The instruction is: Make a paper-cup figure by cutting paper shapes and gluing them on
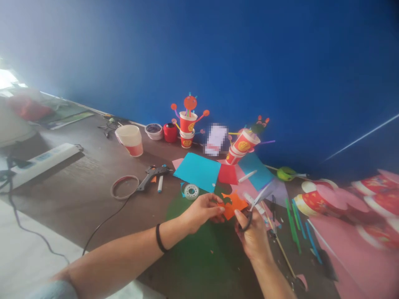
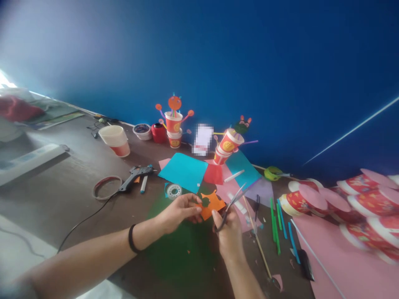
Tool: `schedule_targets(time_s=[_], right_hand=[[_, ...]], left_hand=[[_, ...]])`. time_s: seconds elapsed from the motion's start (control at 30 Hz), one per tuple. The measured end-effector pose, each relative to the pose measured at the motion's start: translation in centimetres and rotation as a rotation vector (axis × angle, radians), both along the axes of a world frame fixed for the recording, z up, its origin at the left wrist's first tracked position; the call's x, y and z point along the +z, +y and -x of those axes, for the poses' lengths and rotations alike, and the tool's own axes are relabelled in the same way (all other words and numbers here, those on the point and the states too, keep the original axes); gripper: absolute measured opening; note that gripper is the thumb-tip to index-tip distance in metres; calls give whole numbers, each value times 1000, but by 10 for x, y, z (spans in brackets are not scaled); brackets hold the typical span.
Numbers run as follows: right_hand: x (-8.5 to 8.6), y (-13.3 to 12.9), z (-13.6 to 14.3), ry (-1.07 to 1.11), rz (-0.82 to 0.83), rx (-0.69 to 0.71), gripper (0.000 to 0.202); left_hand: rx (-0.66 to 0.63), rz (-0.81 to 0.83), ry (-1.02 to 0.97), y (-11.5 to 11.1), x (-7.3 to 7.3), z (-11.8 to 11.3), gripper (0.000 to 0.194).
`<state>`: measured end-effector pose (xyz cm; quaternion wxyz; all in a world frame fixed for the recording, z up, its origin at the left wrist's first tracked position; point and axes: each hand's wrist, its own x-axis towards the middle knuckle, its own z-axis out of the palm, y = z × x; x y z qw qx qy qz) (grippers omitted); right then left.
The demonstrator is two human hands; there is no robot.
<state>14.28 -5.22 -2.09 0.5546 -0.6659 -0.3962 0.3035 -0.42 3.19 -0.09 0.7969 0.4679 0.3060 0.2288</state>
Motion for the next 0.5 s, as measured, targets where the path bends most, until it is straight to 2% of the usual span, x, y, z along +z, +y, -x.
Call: schedule_targets(time_s=[0.07, 0.2, 0.33, 0.43, 0.5], right_hand=[[4, 0, 2, -37, 24, 4, 28], [15, 3, 9, -72, 45, 79, 26], [31, 8, 4, -82, 63, 137, 25], [45, 12, -3, -212, 38, 243, 30], [50, 14, -4, -302, 38, 300, 31]], left_hand=[[-38, 45, 38, -2, -1, 1, 48], [-55, 8, 93, -4, -3, 3, 40], [66, 82, 14, 1, 0, 4, 37], [164, 166, -44, 11, 11, 1, 38], [186, 168, -72, 18, 20, -1, 38]])
